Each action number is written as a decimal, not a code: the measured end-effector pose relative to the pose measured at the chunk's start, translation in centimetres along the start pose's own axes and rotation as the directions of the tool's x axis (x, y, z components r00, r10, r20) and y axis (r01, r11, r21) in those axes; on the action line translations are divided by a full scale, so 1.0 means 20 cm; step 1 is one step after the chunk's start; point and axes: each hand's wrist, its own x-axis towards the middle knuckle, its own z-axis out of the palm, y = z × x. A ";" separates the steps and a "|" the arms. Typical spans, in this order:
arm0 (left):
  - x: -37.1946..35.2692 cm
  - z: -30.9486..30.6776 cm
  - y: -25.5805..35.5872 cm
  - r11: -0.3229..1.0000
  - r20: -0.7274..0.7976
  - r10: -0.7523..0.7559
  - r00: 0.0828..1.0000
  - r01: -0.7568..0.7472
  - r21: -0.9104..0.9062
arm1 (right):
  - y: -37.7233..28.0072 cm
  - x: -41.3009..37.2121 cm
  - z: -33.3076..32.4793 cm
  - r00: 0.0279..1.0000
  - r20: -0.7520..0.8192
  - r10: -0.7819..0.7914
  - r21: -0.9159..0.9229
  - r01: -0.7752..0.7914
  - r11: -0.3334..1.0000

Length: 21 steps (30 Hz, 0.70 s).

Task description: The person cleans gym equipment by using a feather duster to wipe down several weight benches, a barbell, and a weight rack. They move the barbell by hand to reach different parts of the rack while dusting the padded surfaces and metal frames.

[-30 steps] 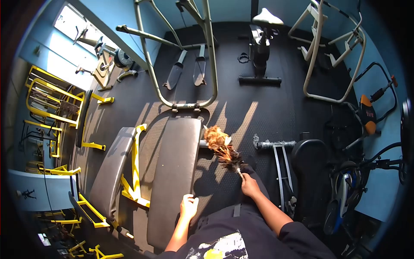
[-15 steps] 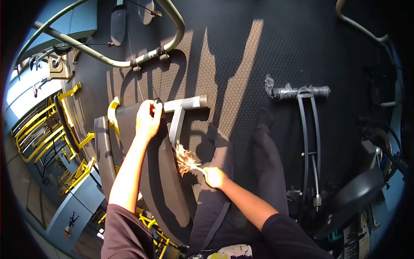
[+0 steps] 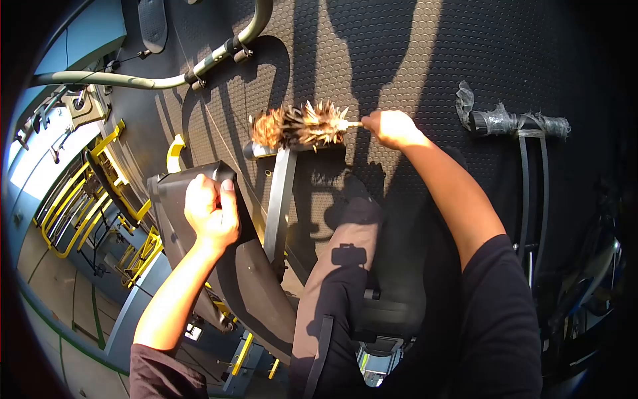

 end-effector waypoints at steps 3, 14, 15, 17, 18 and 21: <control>0.00 0.01 0.00 1.000 -0.034 0.027 0.999 -0.027 0.009 | 0.16 -0.22 0.01 0.994 0.090 0.057 0.003 -0.058 0.998; 0.01 -0.01 0.02 1.000 -0.042 0.024 0.999 -0.024 -0.002 | 0.18 -0.84 -0.25 0.958 0.177 0.224 -0.081 -0.212 0.974; 0.02 0.00 0.02 1.000 -0.049 0.030 0.998 -0.030 -0.003 | 0.17 -0.85 -0.28 0.958 0.205 0.202 -0.096 -0.185 0.978; 0.02 0.00 0.02 1.000 -0.049 0.012 0.999 -0.012 0.003 | 0.16 -0.79 -0.32 0.955 0.018 0.296 -0.054 -0.295 0.954; 0.01 -0.01 0.03 1.000 -0.039 0.005 0.999 -0.004 0.011 | 0.19 -0.77 -0.32 0.957 0.041 0.286 -0.027 -0.285 0.958; 0.01 0.00 0.03 1.000 -0.048 -0.012 0.999 0.013 0.017 | 0.17 -0.64 -0.29 0.955 0.100 0.277 0.032 -0.282 0.959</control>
